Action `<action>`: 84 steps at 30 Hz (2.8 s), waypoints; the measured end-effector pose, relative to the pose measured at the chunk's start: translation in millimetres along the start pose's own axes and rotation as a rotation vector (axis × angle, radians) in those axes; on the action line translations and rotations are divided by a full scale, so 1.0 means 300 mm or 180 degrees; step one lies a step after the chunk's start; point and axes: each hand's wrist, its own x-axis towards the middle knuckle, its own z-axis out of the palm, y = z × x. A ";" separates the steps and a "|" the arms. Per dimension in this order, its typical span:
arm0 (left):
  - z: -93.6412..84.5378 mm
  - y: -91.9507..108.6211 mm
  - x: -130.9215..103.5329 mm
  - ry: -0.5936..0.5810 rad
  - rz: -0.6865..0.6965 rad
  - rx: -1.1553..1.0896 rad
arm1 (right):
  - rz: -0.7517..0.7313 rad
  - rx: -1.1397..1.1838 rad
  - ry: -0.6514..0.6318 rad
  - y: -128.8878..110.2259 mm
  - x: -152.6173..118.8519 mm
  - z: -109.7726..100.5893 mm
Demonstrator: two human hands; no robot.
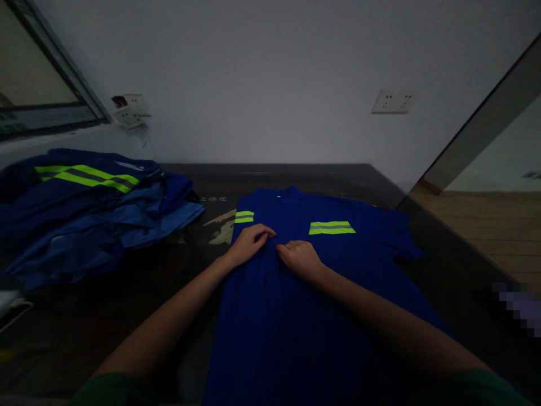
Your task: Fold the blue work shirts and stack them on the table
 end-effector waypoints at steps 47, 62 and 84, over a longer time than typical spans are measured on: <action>-0.002 -0.001 -0.042 -0.0777 0.0262 -0.0858 | 0.0109 0.1235 0.0503 -0.001 -0.110 0.033; 0.042 0.022 -0.045 -0.0638 0.0212 -0.0105 | -0.0012 0.1767 0.0546 0.031 -0.158 0.037; -0.023 -0.039 -0.026 -0.1215 0.0370 -0.0084 | 0.0728 0.3217 0.0414 -0.013 0.019 0.026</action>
